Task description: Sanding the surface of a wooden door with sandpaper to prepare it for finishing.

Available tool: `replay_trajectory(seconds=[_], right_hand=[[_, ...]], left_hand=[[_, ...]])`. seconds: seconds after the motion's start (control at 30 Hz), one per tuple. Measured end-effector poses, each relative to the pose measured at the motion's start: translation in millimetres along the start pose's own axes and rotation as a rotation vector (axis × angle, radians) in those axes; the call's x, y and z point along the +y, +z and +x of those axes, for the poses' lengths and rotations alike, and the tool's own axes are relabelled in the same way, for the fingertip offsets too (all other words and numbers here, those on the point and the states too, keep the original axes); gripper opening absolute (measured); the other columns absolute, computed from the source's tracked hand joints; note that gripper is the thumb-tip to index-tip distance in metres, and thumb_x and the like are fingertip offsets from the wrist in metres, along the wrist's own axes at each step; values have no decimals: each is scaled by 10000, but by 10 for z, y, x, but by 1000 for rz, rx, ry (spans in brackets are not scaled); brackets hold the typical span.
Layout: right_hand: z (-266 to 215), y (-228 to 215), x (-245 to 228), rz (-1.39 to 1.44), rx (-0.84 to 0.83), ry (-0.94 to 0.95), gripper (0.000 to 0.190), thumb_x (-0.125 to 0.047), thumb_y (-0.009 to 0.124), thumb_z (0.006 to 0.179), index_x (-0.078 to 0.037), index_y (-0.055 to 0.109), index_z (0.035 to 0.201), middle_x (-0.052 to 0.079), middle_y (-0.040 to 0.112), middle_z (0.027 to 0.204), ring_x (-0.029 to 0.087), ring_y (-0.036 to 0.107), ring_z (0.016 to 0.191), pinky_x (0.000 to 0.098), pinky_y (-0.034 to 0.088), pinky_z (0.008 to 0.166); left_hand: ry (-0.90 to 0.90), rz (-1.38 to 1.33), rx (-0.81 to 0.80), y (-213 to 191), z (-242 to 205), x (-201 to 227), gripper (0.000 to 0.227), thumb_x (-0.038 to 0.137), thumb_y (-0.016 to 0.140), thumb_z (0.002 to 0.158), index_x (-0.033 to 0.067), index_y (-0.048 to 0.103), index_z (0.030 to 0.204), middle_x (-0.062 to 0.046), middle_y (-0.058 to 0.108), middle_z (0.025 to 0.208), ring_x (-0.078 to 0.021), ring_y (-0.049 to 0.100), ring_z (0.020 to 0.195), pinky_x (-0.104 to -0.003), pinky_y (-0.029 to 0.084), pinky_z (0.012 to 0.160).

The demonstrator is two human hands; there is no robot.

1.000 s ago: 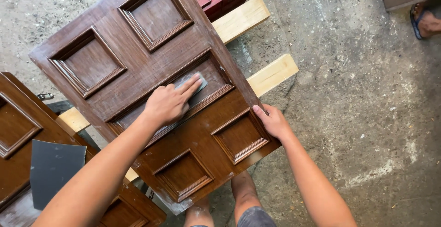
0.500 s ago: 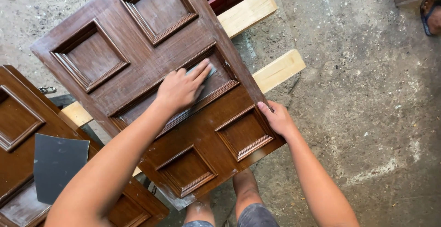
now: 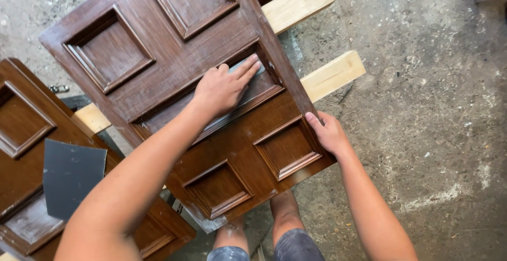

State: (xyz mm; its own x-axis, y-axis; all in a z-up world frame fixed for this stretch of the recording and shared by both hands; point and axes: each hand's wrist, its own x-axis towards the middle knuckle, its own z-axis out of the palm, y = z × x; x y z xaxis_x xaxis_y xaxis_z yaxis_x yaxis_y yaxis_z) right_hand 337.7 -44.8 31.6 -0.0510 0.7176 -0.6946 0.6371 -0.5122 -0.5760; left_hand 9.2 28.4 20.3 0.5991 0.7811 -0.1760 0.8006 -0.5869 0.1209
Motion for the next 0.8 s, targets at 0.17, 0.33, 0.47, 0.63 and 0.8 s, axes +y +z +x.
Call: replay_trajectory(seconds=[0.17, 0.33, 0.47, 0.63, 0.8], right_hand=[[52, 82, 368, 2, -16, -23, 496, -472, 572, 1054, -14, 709, 924, 273, 674, 800, 403, 646, 825, 505, 498, 798], [20, 17, 120, -4, 2, -58, 427, -474, 593, 1058, -108, 696, 863, 138, 640, 727, 215, 591, 774, 436, 496, 754], [49, 24, 134, -10, -6, -82, 426, -466, 591, 1072, -110, 677, 855, 121, 616, 710, 186, 562, 775, 419, 495, 748], [45, 6, 94, -15, -12, -109, 439, -445, 585, 1077, -75, 685, 864, 172, 629, 707, 206, 556, 761, 442, 487, 729], [88, 60, 225, -6, 20, -124, 439, -441, 585, 1079, -58, 674, 885, 184, 655, 752, 232, 594, 793, 442, 496, 747]], left_hand=[[87, 73, -17, -87, -622, -13, 700, 247, 531, 878, 207, 455, 1574, -4, 491, 1571, -340, 623, 942, -405, 542, 738], [89, 75, 196, 55, -641, -49, 560, 184, 403, 971, 145, 526, 1515, -52, 540, 1523, -327, 480, 1295, -354, 413, 919], [104, 26, 245, 120, -443, 63, 549, 147, 402, 967, 91, 532, 1498, -90, 550, 1510, -322, 466, 1370, -379, 395, 985], [117, -9, 245, 40, -505, 108, 508, 166, 376, 1019, 98, 534, 1497, -80, 561, 1506, -296, 480, 1378, -408, 378, 1021], [181, -72, 280, 133, -115, 167, 538, 144, 443, 959, 68, 550, 1481, -109, 558, 1522, -285, 478, 1419, -425, 395, 1049]])
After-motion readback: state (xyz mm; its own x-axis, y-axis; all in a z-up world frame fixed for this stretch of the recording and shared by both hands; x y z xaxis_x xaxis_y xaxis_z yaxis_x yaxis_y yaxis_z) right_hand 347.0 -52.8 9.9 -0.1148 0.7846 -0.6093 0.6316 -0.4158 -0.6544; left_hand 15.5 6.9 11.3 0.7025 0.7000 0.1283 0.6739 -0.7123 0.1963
